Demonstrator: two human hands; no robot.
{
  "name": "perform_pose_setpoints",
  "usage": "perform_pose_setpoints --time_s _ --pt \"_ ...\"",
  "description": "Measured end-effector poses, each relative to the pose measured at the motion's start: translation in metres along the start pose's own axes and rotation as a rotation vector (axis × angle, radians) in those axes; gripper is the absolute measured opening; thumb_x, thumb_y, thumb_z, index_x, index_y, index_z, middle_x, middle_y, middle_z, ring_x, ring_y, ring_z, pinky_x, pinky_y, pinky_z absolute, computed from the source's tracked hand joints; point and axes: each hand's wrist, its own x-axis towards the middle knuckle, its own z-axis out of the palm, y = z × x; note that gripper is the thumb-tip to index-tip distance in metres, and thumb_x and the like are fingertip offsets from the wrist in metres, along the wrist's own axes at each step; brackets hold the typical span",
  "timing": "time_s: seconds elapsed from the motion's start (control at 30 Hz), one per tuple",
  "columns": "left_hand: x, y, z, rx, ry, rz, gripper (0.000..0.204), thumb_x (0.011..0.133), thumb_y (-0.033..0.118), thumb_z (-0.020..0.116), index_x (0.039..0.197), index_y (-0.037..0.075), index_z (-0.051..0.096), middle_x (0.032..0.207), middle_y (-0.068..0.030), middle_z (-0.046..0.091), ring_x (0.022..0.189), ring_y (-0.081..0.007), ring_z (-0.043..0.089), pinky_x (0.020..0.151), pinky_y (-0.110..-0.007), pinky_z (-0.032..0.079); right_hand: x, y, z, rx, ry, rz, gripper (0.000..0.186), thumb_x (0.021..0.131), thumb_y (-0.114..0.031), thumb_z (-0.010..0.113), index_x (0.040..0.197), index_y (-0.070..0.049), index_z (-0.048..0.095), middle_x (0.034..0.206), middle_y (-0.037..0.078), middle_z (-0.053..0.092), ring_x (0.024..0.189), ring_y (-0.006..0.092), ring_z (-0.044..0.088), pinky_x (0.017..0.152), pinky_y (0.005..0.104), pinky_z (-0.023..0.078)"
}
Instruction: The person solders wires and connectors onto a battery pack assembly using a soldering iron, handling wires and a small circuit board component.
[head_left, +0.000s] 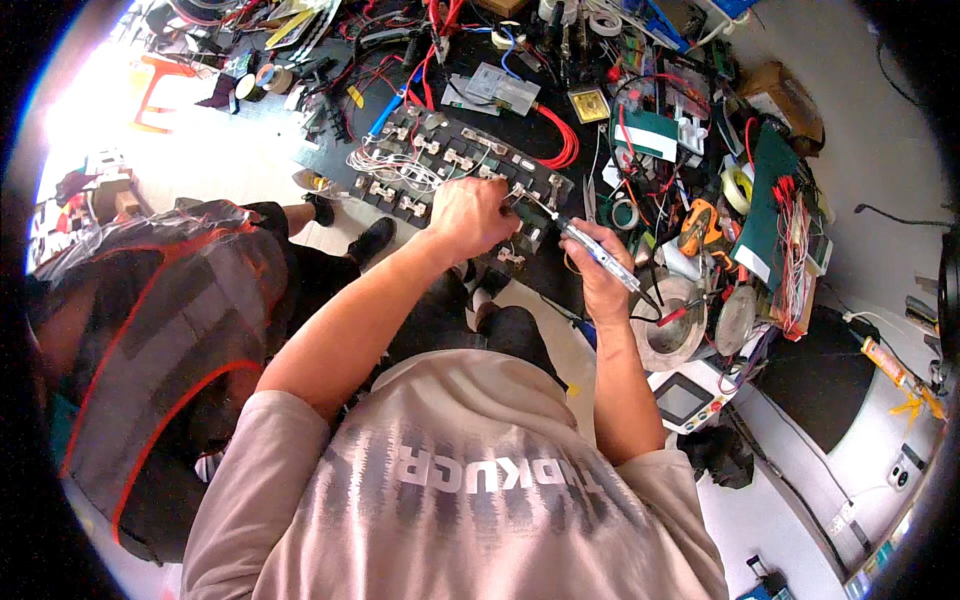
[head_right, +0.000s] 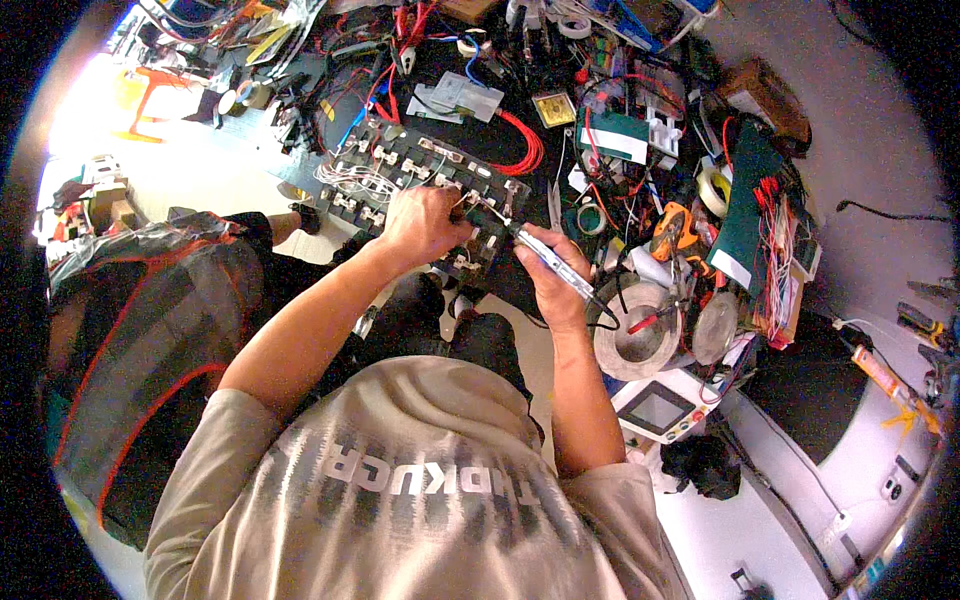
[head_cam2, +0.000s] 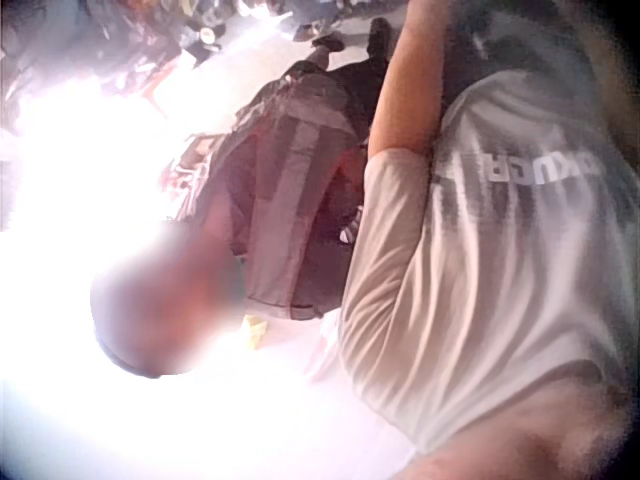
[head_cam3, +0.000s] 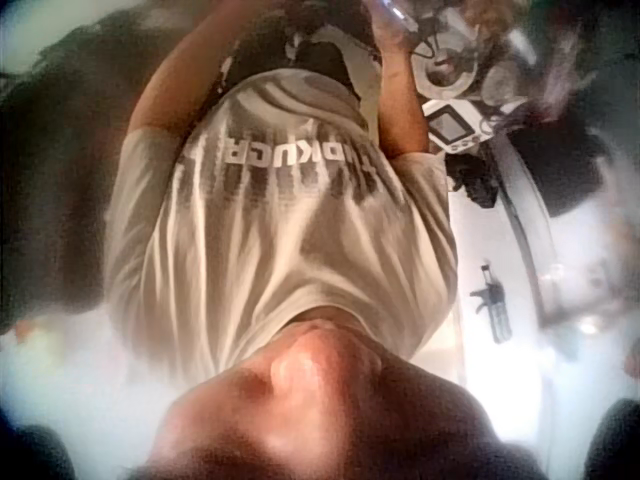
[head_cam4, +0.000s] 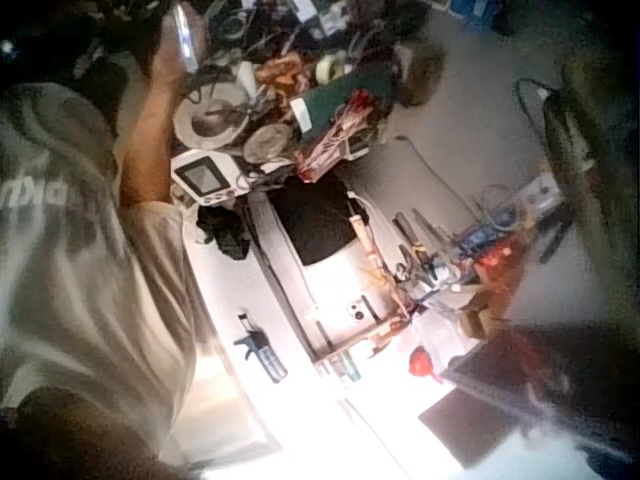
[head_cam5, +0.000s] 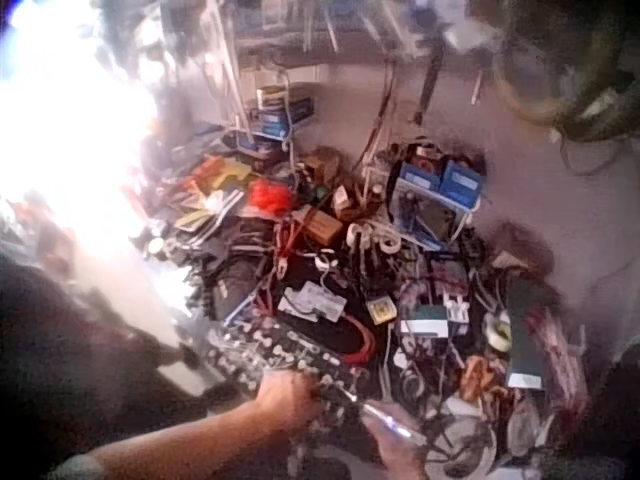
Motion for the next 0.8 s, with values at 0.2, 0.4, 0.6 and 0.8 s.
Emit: perform_pose_setpoints --time_s 0.2,0.4,0.6,0.8 --pt "0.002 0.002 0.001 0.030 0.010 0.003 0.030 0.077 0.036 0.074 0.084 0.006 0.071 0.082 -0.0188 0.074 0.084 -0.0392 0.074 0.079 -0.050 0.058 -0.001 0.004 -0.004 -0.007 0.022 -0.026 0.027 0.092 -0.008 0.079 0.117 -0.001 0.075 0.108 0.006 0.076 0.096 0.0112 0.069 0.089 0.0264 0.054" --pt "0.001 0.004 -0.001 0.043 0.003 0.007 0.030 0.076 0.035 0.075 0.084 0.007 0.071 0.080 -0.0189 0.073 0.082 -0.0395 0.073 0.078 -0.050 0.057 -0.002 -0.006 -0.002 0.024 0.002 0.008 0.028 0.092 -0.008 0.079 0.118 0.000 0.074 0.108 0.007 0.076 0.098 0.0122 0.069 0.090 0.0270 0.053" --pt "0.001 0.003 0.001 0.037 0.011 0.019 0.029 0.076 0.034 0.075 0.085 0.007 0.070 0.080 -0.0191 0.072 0.081 -0.0402 0.073 0.077 -0.051 0.057 -0.001 0.004 -0.005 -0.040 -0.019 -0.068 0.029 0.095 -0.004 0.074 0.123 0.003 0.069 0.105 0.008 0.075 0.093 0.0129 0.071 0.083 0.0243 0.055" --pt "-0.001 0.002 0.003 0.033 0.041 0.024 0.028 0.076 0.034 0.075 0.082 0.007 0.070 0.078 -0.0175 0.073 0.080 -0.0399 0.073 0.076 -0.050 0.057 -0.002 -0.005 0.002 0.046 0.003 0.022 0.029 0.093 -0.008 0.079 0.121 0.000 0.073 0.109 0.006 0.076 0.097 0.0108 0.069 0.088 0.0252 0.054"
